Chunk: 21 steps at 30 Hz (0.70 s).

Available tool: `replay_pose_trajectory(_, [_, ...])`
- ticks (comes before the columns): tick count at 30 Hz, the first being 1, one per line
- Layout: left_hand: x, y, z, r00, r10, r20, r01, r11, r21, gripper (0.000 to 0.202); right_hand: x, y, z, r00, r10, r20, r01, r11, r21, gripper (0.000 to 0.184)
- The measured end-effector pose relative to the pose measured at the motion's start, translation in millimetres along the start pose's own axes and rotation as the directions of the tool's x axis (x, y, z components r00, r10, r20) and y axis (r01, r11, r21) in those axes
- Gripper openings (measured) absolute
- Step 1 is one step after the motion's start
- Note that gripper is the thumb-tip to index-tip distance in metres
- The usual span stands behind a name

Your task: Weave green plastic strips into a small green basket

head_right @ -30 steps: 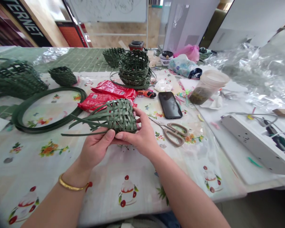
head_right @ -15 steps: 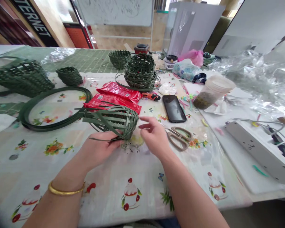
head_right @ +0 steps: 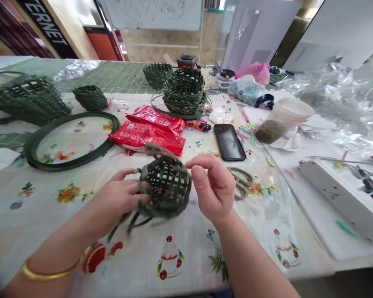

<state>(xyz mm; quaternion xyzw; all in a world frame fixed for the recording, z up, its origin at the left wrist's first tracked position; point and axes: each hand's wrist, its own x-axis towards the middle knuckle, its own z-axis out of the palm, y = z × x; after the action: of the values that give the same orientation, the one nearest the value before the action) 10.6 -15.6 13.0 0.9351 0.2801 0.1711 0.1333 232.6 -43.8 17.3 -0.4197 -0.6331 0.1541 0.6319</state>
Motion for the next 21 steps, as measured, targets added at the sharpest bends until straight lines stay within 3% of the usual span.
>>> replay_pose_trajectory(2, [-9, -6, -3.3, 0.990, 0.092, 0.104, -0.105, 0.987, 0.125, 0.020, -1, -7, 0, 0.988, -0.014, 0.153, 0.009, 0.999, 0.035, 0.017])
replay_pose_trajectory(4, [-15, -10, -4.1, 0.983, 0.130, 0.131, -0.150, 0.975, 0.161, 0.019, -3, -15, -1, 0.961, -0.099, 0.258, 0.092, 0.995, 0.038, 0.022])
replay_pose_trajectory(7, [-17, -10, 0.2, 0.987, 0.150, 0.054, -0.156, 0.980, 0.122, 0.020, -9, -25, -2, 0.965, -0.237, 0.108, 0.244, 0.968, -0.057, 0.029])
replay_pose_trajectory(9, [-17, -9, 4.2, 0.988, 0.152, 0.009, -0.152, 0.984, 0.087, 0.020, -10, -29, -1, 0.959, -0.258, 0.116, 0.267, 0.961, -0.072, 0.032])
replay_pose_trajectory(11, [-16, -8, 6.0, 0.987, 0.162, -0.023, -0.161, 0.986, 0.036, 0.019, -9, -32, 1, 0.931, -0.227, 0.286, 0.248, 0.968, -0.039, 0.035])
replay_pose_trajectory(13, [-18, -9, 3.7, 0.984, 0.174, -0.030, -0.175, 0.983, -0.061, 0.020, -7, -32, 5, 0.873, -0.203, 0.444, 0.247, 0.968, -0.042, 0.038])
replay_pose_trajectory(15, [-25, -15, -2.8, 0.988, 0.152, 0.011, -0.145, 0.959, -0.244, 0.027, -6, -32, 7, 0.835, -0.202, 0.512, 0.284, 0.955, -0.086, 0.036])
replay_pose_trajectory(18, [-44, -28, -16.8, 0.993, 0.016, 0.121, 0.056, 0.818, -0.573, 0.034, -8, -31, 7, 0.822, -0.199, 0.533, 0.314, 0.940, -0.134, 0.024])
replay_pose_trajectory(21, [-58, -39, -27.1, 0.976, -0.199, 0.088, 0.190, 0.584, -0.789, 0.027, -12, -31, 8, 0.786, -0.229, 0.574, 0.348, 0.932, -0.105, 0.018])
